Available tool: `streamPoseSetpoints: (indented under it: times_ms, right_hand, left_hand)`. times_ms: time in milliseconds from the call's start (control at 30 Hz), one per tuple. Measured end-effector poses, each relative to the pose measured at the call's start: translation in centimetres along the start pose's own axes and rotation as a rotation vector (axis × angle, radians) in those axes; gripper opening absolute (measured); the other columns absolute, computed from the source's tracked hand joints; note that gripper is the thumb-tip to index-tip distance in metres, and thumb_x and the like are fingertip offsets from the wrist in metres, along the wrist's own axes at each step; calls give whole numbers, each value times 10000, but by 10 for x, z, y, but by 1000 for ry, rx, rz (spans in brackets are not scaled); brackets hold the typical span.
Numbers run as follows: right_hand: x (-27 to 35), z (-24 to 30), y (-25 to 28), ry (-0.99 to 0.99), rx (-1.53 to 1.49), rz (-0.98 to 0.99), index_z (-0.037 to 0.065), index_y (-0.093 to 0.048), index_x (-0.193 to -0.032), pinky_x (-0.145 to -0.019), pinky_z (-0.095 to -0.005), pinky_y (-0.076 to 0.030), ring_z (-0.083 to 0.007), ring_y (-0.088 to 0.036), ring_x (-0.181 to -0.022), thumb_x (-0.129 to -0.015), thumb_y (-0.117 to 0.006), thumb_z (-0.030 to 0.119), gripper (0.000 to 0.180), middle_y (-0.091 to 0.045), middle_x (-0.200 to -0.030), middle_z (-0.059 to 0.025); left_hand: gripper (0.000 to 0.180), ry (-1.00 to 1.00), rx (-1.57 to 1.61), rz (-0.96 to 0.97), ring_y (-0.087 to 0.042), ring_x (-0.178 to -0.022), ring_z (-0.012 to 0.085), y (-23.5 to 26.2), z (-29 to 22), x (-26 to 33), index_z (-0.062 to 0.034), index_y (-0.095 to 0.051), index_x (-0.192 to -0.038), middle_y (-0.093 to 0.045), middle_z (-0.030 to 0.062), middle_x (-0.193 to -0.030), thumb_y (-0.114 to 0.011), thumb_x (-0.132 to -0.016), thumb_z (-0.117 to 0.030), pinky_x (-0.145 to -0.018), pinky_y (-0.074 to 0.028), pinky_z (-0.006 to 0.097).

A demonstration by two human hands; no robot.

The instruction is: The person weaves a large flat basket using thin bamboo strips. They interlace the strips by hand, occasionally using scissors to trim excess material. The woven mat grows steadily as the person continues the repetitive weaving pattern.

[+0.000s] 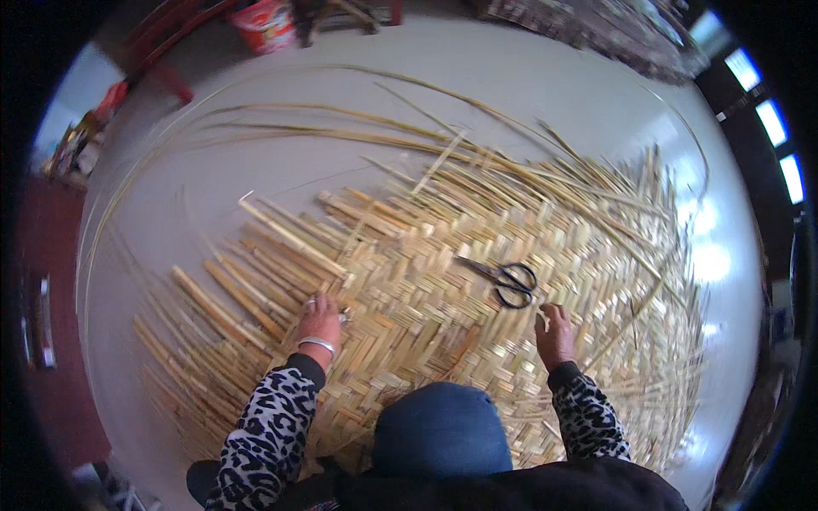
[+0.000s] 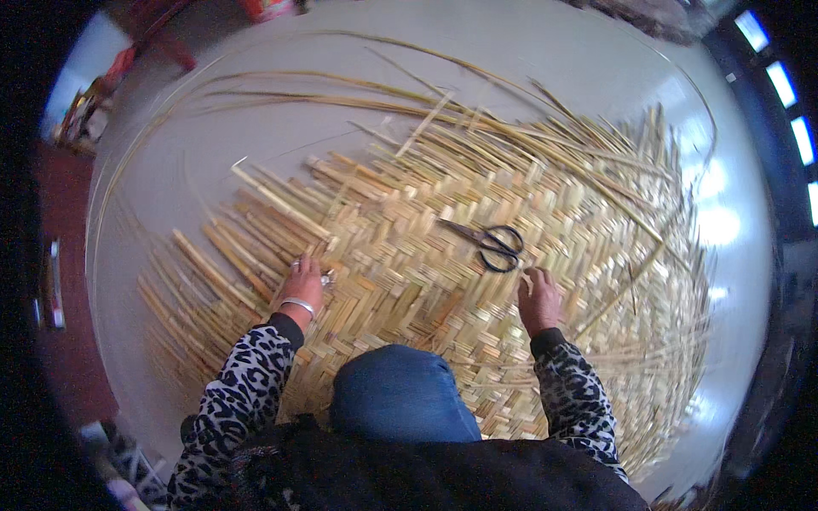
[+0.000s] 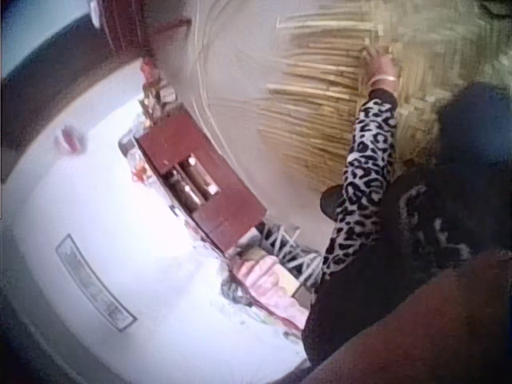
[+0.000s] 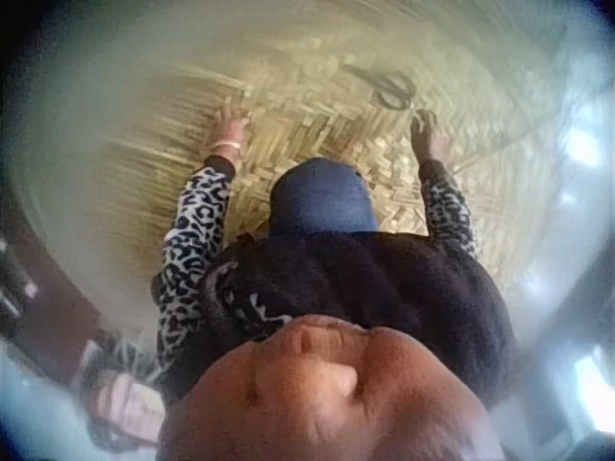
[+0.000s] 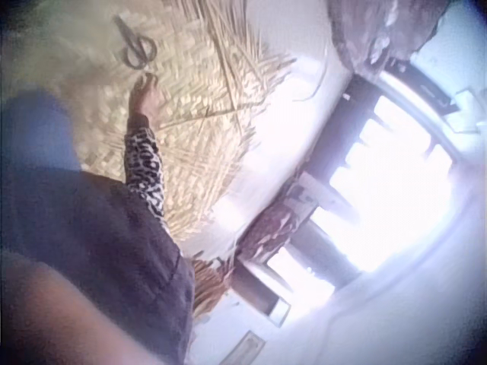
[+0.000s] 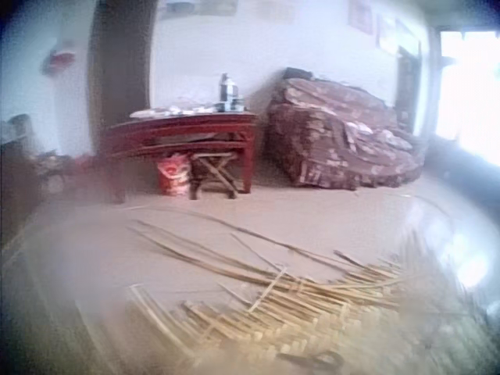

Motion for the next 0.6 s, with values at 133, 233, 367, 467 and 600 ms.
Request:
streamPoseSetpoints:
  times_ms: [133,233,367,467,600]
  right_hand:
    - [-65,74,-33,330,225,169,15,-513,-1243,-1002,-433,-406,-366,-480,-1197,-856,-548,116,401,-522,-1279,-188]
    - [-90,74,-66,200,318,267,32,-471,-1288,-1016,-454,-393,-385,-480,-1186,-849,-640,237,513,-519,-1266,-208]
    - [-104,57,-98,283,328,240,36,-527,-1191,-966,-462,-404,-388,-479,-1115,-769,-676,189,473,-526,-1155,-191]
    - [-114,46,-114,332,324,220,-22,-522,-966,-887,-495,-401,-421,-485,-995,-766,-627,137,277,-511,-997,-234]
    - [-124,18,-126,122,81,350,-21,-520,-887,-703,-415,-480,-311,-564,-770,-722,-665,95,249,-566,-802,-139]
  left_hand:
    - [386,63,444,48,-457,-1235,370,-17,7,10,-26,-538,-1227,-440,175,-1368,-522,-879,-192,-984,-428,455]
    - [390,-134,272,-83,-477,-1207,352,-36,7,37,-54,-573,-1177,-462,150,-1354,-591,-829,-228,-952,-440,458]
    - [439,-242,202,-192,-456,-1244,331,-82,11,92,-69,-581,-1188,-467,150,-1369,-596,-803,-281,-955,-437,470]
    - [396,-350,209,-227,-462,-1243,319,-103,11,124,-73,-616,-1128,-486,152,-1357,-586,-793,-282,-943,-440,468]
    - [238,-496,295,-164,-537,-1154,286,-115,16,143,-83,-658,-932,-595,118,-1190,-571,-793,-256,-893,-462,444]
Point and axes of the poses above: each hand's wrist, its own x-axis away from the middle knuckle, its own y-axis out of the back of the hand, z = x × y, the point moved 2 cm from there along -x, towards the middle knuckle
